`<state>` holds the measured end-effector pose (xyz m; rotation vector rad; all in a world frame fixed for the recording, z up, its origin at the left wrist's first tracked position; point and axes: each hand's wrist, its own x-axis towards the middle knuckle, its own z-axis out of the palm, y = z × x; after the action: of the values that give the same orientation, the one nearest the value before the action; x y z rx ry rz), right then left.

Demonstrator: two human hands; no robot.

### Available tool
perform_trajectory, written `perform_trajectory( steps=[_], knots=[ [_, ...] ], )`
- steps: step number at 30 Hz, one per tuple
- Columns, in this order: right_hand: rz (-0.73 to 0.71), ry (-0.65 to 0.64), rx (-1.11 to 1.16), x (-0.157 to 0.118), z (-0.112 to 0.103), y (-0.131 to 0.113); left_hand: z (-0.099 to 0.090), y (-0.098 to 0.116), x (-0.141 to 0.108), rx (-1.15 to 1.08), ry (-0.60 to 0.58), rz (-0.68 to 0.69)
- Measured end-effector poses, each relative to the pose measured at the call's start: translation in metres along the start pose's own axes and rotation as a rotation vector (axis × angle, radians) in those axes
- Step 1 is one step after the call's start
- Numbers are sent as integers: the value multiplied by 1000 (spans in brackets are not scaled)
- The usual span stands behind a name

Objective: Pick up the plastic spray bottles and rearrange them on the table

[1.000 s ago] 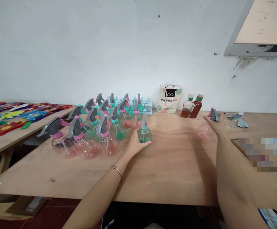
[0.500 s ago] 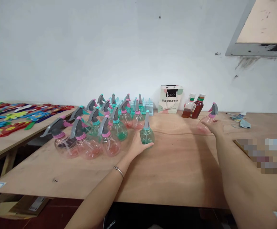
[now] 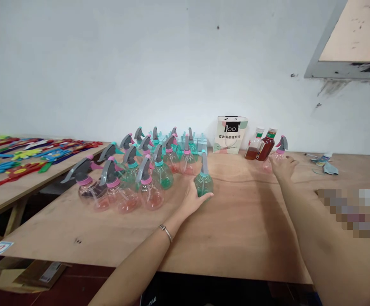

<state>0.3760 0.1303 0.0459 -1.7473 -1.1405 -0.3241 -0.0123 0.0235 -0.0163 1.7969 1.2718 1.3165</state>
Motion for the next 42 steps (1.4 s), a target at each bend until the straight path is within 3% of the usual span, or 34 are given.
perform_trajectory(
  steps=[2,6,9,12,17,20,24,26,27,30,32,37,42],
  knots=[
    [-126,-26,140,-26,-5,-26,4,2,-2,12,24,-25],
    [-484,-597,601,-89,-15,-99,14,9,-7,99,74,-27],
    [-518,-885,791,-123,-20,-145,21,15,-13,203,52,4],
    [-470,-1026,937,-137,-23,-166,24,18,-19,294,34,21],
    [-435,-1008,967,-146,-25,-167,28,22,-25,380,61,45],
    [-341,-985,987,-152,-16,-166,33,23,-29,364,64,99],
    [-259,-955,1039,-148,-5,-167,25,21,-27,308,-31,205],
    [-233,-937,1053,-140,-7,-167,14,20,-15,254,-13,251],
    [-214,-932,1066,-135,-10,-168,7,19,-6,218,53,262],
    [-146,-937,1159,-122,-22,-170,-12,16,33,147,386,236],
    [-125,-961,1227,-119,-28,-173,-20,14,64,158,506,189],
    [-91,-1026,1301,-120,-36,-180,-20,7,119,139,425,33],
    [-58,-1066,1335,-117,-43,-182,-14,3,113,298,384,-38]
  ],
)
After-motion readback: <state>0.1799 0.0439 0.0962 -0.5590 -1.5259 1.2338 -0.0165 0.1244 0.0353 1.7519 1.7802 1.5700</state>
